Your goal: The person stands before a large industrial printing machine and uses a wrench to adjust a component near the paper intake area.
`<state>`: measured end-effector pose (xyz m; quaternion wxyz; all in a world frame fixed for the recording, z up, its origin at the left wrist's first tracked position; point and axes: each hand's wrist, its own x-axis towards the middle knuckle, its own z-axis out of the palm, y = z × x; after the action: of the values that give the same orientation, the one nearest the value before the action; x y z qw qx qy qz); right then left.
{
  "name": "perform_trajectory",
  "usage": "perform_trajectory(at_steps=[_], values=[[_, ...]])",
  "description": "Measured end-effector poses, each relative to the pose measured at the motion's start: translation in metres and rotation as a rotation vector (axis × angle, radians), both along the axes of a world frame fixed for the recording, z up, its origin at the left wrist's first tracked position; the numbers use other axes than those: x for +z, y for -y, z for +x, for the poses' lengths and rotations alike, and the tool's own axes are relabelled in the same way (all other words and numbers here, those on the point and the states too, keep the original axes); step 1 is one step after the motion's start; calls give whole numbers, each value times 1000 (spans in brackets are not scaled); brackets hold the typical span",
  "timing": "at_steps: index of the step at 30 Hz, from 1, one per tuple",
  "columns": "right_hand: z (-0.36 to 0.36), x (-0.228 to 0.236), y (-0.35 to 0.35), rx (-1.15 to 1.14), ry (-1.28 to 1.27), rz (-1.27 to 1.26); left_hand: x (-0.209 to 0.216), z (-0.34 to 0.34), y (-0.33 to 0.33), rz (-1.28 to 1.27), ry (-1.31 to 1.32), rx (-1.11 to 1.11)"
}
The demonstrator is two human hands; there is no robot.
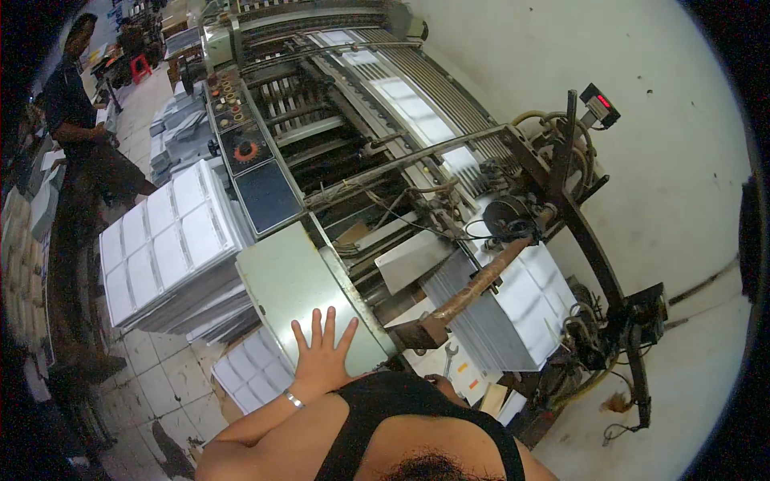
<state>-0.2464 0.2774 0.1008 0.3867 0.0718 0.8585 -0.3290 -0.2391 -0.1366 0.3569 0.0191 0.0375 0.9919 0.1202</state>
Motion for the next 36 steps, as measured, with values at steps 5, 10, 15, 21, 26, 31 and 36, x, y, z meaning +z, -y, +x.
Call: perform_trajectory(at_steps=[5,10,15,21,26,31,36], values=[[-2,-3,-3,30,-5,11,3,0,1,-13,14,1],[7,-25,-14,52,-48,41,6,-1,-1,-4,3,-8],[5,-11,-5,35,-35,-20,3,0,1,-20,4,-1],[3,6,3,27,-68,-51,3,0,1,-23,5,-4],[4,3,4,39,-44,34,5,-2,0,-28,26,-11],[3,8,7,34,-2,52,6,-1,0,-27,36,-8],[1,13,7,16,26,28,5,-1,0,-23,23,-3]])
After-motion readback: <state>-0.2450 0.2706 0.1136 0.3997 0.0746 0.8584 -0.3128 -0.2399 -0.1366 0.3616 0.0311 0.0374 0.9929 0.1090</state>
